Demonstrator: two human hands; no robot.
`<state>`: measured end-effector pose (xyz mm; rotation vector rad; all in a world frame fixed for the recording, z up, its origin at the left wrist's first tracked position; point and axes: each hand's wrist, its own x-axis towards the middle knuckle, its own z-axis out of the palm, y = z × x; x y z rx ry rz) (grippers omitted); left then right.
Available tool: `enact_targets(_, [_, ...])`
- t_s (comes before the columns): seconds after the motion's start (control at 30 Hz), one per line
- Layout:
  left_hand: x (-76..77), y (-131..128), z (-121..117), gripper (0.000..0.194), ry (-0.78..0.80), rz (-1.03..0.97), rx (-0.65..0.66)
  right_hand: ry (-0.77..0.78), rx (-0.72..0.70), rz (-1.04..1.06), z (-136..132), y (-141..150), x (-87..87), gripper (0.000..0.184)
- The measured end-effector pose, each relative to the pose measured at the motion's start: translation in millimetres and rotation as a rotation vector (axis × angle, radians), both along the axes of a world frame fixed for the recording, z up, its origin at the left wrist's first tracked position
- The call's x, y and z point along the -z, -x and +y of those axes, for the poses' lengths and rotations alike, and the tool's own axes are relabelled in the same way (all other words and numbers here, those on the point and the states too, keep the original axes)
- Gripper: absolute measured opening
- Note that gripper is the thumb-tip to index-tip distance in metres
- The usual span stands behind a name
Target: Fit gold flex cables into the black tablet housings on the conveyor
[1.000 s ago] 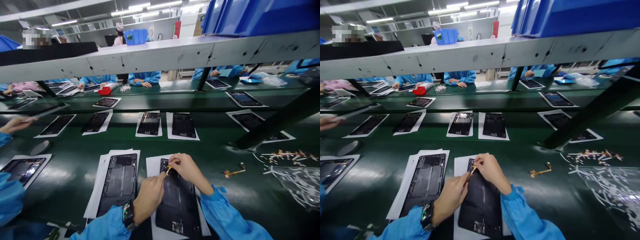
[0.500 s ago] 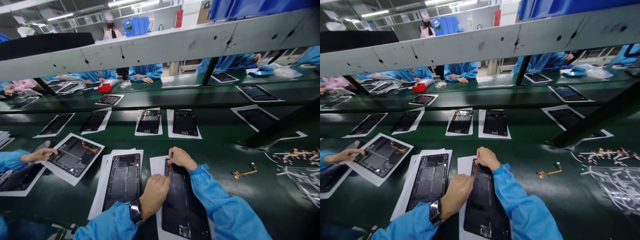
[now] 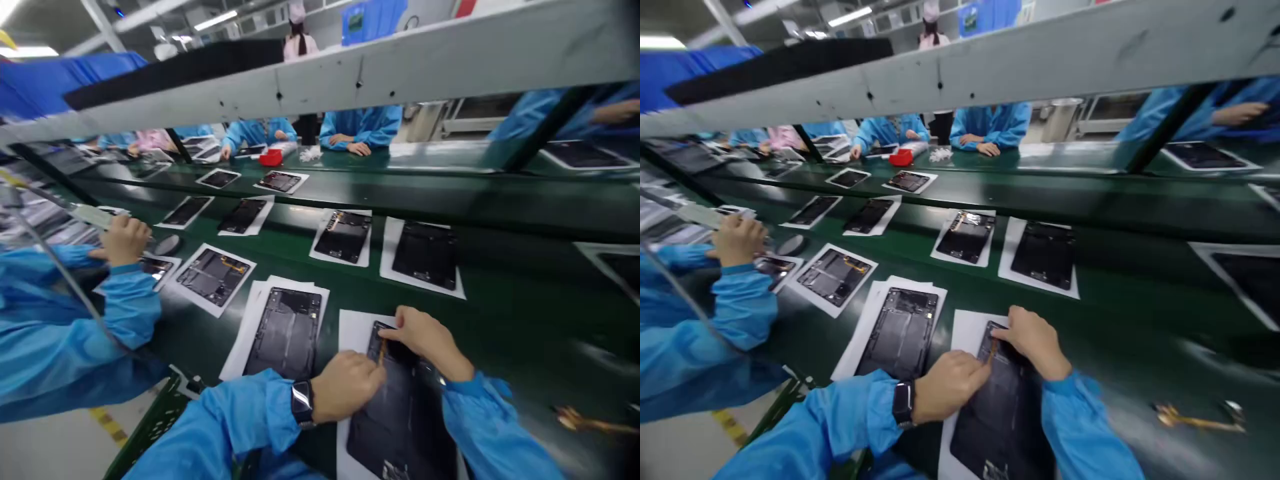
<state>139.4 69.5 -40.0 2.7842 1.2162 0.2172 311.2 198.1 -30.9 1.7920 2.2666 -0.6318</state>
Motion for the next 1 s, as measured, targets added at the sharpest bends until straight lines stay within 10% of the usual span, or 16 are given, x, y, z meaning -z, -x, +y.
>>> enact_targets(1.0, [9.7,5.8,-2.3,0.018,0.064,-0.087,-0.018,-0.219,-0.099,0.037,-29.9,2.5,4.8,0.021])
